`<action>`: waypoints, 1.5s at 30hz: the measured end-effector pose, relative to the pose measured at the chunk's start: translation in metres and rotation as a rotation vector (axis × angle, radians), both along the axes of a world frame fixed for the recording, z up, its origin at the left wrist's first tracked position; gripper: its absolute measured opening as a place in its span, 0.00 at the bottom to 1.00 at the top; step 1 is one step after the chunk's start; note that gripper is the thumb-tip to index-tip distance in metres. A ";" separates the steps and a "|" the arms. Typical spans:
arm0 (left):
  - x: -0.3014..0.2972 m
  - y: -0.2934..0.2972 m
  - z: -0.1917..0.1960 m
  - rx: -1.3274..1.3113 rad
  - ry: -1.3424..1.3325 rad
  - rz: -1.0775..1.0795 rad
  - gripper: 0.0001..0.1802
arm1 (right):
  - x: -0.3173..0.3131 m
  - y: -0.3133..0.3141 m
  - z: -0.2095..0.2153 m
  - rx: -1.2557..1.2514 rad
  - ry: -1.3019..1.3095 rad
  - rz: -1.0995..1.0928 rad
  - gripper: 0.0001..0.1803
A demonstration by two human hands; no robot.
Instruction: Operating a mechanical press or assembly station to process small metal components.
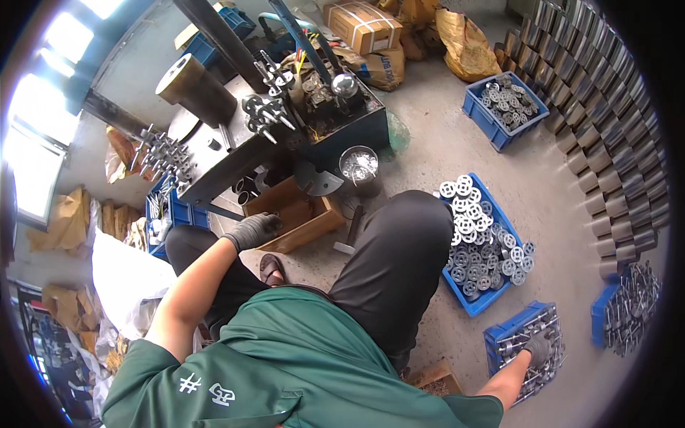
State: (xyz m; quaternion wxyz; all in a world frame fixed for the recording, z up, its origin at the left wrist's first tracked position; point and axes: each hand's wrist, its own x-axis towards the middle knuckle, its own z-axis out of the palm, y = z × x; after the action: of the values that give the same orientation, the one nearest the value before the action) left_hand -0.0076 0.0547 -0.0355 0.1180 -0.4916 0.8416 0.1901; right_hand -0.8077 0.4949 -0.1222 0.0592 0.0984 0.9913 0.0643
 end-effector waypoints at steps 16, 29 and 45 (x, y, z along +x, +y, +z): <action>0.024 0.002 0.049 -0.076 0.471 0.112 0.21 | -0.055 -0.111 0.035 -0.599 0.217 0.457 0.29; 0.159 -0.112 0.162 -0.476 2.137 1.121 0.07 | 0.220 -0.445 0.196 -0.734 -0.282 1.723 0.20; 0.214 -0.138 0.157 0.109 2.667 0.904 0.10 | 0.481 -0.531 0.210 -0.035 -0.825 2.427 0.16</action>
State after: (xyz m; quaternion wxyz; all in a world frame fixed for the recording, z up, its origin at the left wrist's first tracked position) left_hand 0.2060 -0.0837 0.1216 -0.8084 -0.1637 0.0829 0.5593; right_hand -0.3269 -0.0365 0.0881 0.2657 -0.8922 0.3542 0.0894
